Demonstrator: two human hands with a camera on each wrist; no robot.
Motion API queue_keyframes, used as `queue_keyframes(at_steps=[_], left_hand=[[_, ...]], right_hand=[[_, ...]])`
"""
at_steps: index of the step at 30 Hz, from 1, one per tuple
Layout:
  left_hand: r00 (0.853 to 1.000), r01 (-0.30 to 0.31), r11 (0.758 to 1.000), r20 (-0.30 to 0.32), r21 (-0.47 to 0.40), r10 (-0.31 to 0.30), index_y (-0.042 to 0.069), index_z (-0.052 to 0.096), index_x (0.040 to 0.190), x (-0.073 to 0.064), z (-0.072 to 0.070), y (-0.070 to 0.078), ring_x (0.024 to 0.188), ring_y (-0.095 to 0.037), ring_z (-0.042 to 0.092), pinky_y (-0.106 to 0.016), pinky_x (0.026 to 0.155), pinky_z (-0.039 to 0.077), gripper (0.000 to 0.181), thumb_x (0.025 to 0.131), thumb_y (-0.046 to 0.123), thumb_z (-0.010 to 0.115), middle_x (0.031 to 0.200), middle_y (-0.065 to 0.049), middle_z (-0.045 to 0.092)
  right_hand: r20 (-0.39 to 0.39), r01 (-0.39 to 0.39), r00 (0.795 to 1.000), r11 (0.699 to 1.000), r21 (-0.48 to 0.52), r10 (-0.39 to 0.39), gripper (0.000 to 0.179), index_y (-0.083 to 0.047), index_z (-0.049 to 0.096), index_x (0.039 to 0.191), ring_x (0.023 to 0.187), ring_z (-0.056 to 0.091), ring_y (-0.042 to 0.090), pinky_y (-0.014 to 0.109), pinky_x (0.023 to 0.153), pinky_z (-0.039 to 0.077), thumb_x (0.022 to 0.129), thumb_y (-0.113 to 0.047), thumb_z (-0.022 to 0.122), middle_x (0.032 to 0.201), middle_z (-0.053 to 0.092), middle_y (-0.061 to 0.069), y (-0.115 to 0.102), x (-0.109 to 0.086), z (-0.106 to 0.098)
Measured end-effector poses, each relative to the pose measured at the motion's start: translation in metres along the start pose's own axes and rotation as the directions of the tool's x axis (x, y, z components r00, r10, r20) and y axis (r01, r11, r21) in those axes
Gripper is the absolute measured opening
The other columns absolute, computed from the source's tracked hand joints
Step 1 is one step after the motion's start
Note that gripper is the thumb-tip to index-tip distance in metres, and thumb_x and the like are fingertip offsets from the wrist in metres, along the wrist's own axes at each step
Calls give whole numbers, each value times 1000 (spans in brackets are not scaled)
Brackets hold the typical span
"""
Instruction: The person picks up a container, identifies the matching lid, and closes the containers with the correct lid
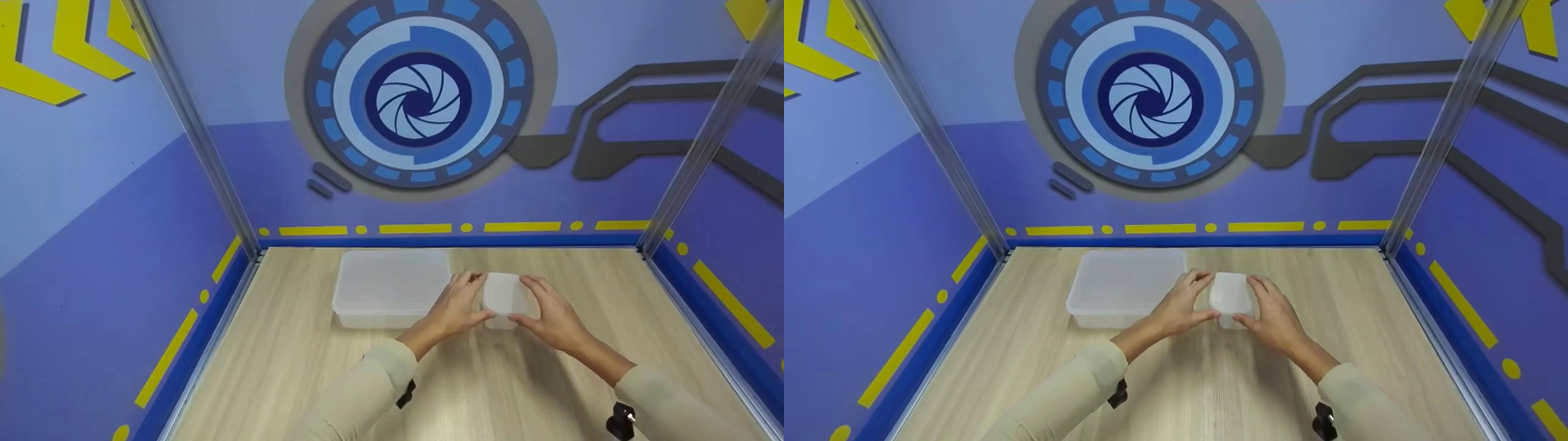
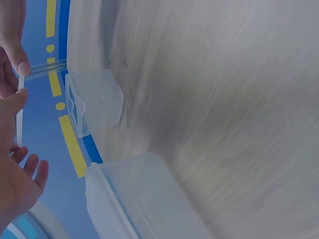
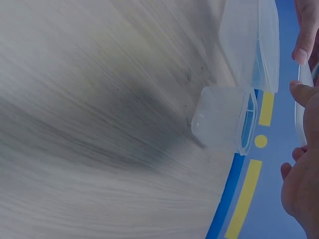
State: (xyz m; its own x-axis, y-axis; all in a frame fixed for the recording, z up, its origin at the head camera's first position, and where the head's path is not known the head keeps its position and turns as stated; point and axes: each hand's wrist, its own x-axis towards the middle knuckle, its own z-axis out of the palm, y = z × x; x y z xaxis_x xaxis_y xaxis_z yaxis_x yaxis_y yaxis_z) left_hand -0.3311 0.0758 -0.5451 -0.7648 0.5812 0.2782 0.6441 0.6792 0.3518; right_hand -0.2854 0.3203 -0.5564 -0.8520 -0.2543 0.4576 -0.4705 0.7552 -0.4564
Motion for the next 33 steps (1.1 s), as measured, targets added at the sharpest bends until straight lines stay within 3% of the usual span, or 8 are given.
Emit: queue_keyframes(at_steps=[9,17,33], left_hand=[[997,73,997,-2,0,-73,12,43,162,9,10,2,143,-17,45,-31,118,38,81,97,46,76,157,1,48],[994,101,995,-32,20,-100,10,46,160,17,19,6,141,-17,47,-30,117,40,78,97,43,77,155,-1,50],[984,177,984,16,1,-177,5,47,159,31,27,3,145,-19,47,-30,118,39,74,99,38,77,158,-4,50]], right_hand=[[14,0,1000,1000,-21,1,80,7,50,150,134,56,47,63,105,48,85,-18,91,149,54,26,12,7,1],[42,-22,999,999,-39,23,80,9,47,151,137,52,49,65,108,45,88,-17,89,152,51,28,21,12,3],[94,-113,990,993,45,109,76,9,47,151,139,48,53,69,110,40,91,-16,86,153,49,32,31,22,9]])
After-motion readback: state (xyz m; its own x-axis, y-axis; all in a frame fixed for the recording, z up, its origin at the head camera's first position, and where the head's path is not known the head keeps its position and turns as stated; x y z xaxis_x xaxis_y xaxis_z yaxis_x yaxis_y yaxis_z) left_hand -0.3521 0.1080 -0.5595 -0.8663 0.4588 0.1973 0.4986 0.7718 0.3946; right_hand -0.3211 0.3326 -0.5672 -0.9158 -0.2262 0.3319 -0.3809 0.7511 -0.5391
